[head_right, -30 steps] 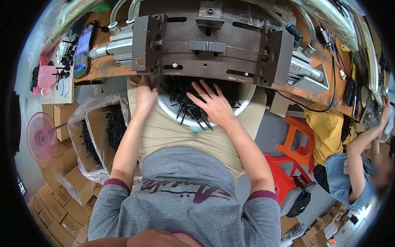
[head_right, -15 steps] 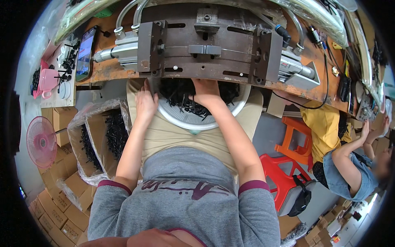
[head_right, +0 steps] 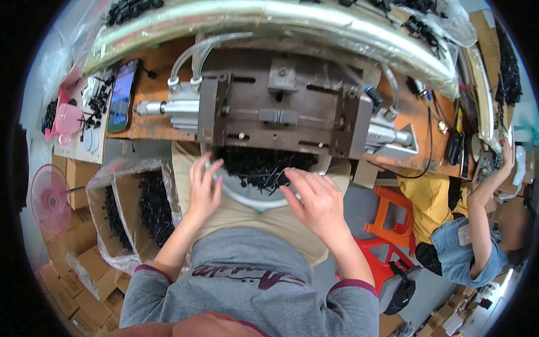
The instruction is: Manually assembling small black plastic parts and grouping them together.
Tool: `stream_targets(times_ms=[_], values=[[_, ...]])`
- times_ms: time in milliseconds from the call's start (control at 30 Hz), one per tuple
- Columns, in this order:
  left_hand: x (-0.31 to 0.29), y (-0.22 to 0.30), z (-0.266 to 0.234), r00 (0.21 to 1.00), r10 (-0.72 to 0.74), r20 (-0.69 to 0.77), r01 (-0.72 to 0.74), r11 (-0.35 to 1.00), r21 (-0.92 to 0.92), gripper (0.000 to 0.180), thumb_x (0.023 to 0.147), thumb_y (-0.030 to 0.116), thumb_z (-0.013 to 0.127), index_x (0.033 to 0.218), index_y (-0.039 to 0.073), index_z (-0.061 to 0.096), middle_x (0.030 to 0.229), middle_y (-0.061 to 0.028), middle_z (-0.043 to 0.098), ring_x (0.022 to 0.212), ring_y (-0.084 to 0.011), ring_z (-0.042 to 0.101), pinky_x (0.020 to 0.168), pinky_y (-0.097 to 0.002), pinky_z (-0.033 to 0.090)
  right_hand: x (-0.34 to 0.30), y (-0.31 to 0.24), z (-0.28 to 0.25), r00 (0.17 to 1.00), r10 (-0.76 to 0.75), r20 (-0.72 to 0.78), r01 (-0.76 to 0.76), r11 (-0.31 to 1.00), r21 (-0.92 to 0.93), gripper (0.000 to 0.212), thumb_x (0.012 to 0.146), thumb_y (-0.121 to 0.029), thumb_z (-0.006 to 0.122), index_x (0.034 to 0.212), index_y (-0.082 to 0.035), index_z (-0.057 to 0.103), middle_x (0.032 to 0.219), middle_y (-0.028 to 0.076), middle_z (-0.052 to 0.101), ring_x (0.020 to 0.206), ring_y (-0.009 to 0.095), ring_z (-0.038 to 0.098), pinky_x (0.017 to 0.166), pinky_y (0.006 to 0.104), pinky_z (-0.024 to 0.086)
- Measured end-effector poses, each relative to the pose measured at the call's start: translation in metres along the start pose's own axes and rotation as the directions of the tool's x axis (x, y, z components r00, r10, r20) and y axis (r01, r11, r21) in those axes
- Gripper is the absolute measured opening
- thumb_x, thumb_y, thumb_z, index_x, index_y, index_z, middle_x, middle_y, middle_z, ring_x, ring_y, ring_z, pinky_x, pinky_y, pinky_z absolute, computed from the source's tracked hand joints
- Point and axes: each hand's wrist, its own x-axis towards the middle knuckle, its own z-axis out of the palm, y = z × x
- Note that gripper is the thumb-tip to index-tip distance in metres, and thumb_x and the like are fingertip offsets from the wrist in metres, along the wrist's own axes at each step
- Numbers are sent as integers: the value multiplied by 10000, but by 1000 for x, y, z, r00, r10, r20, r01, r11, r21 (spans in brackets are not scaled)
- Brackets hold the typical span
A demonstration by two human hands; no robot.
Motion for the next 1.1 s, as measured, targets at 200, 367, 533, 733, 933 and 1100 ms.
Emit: stream_targets(times_ms=[200,367,533,733,933,1100], values=[[15,42,-10,977,208,44,-189,945,-266,391,789,-25,636,1173,39,597,1296,-157,550,1023,-306,623,845,-386,514,89,-12,-84,818,-290,-497,305,951,-53,204,699,43,759,888,-4,697,880,107,714,745,220,675,610,272,497],[15,56,-17,943,330,32,-310,912,-268,428,724,-44,641,1143,36,618,1211,-113,620,846,-242,677,653,-313,545,175,11,-135,819,-293,-494,207,953,-222,205,783,-51,684,970,-131,706,941,12,702,682,97,568,572,248,448],[13,62,-21,940,340,36,-314,900,-300,430,727,-42,642,1149,38,628,1202,-98,633,796,-231,681,649,-313,548,238,15,-156,915,-394,-82,327,847,-419,340,787,-92,709,1124,-132,682,1059,37,682,796,167,594,708,312,512],[16,62,-26,945,327,-9,-315,901,-298,431,729,-48,636,1151,39,631,1165,-97,653,805,-229,686,647,-313,551,298,18,-149,815,-575,74,547,721,-425,324,771,-150,738,1043,8,655,883,116,685,746,240,673,699,354,550],[18,63,-28,939,344,2,-327,894,-305,433,724,-48,638,1148,38,632,1153,-100,659,813,-233,692,656,-312,555,326,-2,-122,948,-23,319,126,943,-307,636,595,-222,800,1142,40,608,1043,192,673,976,308,659,841,352,539],[17,69,-34,942,334,23,-313,903,-294,358,763,-72,659,1108,20,638,1110,-114,681,845,-249,705,674,-301,566,344,8,-105,952,34,304,107,893,-437,597,571,-179,757,1099,61,617,1008,211,676,965,323,660,828,354,540]])
